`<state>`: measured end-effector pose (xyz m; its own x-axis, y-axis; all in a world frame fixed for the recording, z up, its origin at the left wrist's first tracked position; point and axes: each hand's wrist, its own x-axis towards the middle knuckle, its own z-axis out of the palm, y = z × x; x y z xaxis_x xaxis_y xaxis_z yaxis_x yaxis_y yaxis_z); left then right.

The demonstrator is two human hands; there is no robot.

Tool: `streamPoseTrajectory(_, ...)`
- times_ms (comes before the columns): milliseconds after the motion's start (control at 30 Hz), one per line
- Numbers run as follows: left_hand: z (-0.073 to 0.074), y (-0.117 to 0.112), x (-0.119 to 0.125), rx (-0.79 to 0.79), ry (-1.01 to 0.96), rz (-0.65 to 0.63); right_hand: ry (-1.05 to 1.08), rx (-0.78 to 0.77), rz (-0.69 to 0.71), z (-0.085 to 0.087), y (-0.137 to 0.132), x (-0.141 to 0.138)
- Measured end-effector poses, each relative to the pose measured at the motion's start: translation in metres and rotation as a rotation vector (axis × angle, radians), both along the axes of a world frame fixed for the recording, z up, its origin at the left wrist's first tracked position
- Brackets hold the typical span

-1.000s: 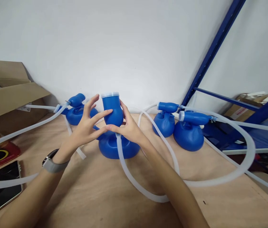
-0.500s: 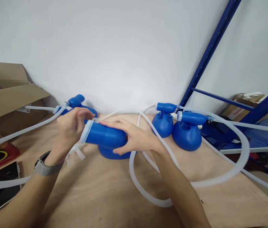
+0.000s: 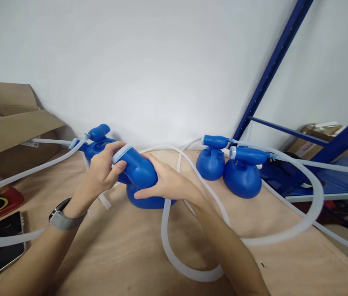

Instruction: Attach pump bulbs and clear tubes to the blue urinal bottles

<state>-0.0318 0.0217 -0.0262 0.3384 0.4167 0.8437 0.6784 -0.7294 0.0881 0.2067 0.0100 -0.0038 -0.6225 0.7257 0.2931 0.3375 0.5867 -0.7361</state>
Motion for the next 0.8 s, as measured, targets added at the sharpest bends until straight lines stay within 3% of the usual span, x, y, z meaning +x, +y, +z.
streamPoseTrajectory(100, -0.003, -0.001, -0.002, 0.029, 0.029, 0.016, 0.011, -0.04, 0.104, -0.001, 0.002, -0.001)
streamPoseTrajectory(200, -0.007, -0.001, -0.001, -0.038, 0.006, 0.03, 0.021, -0.075, 0.141, -0.006, 0.009, 0.0)
streamPoseTrajectory(267, -0.009, 0.002, 0.002, -0.087, -0.11, 0.039, 0.019, -0.078, 0.136, -0.01, 0.015, 0.001)
streamPoseTrajectory(333, -0.009, 0.007, 0.004, -0.124, -0.346, 0.056, 0.0, -0.055, 0.158, -0.012, 0.021, 0.002)
streamPoseTrajectory(433, -0.003, 0.017, -0.003, -0.335, -0.601, -0.007, -0.005, -0.005, 0.121, -0.014, 0.026, 0.004)
streamPoseTrajectory(533, -0.001, 0.03, -0.018, -0.611, -0.603, -0.01, -0.002, -0.035, 0.002, -0.012, 0.028, 0.007)
streamPoseTrajectory(667, -0.022, 0.052, -0.035, -0.732, -0.499, 0.256, -0.047, -0.198, -0.067, -0.011, 0.03, 0.017)
streamPoseTrajectory(800, -0.048, 0.071, -0.046, -0.778, -0.443, 0.355, 0.004, -0.222, -0.09, -0.009, 0.035, 0.028)
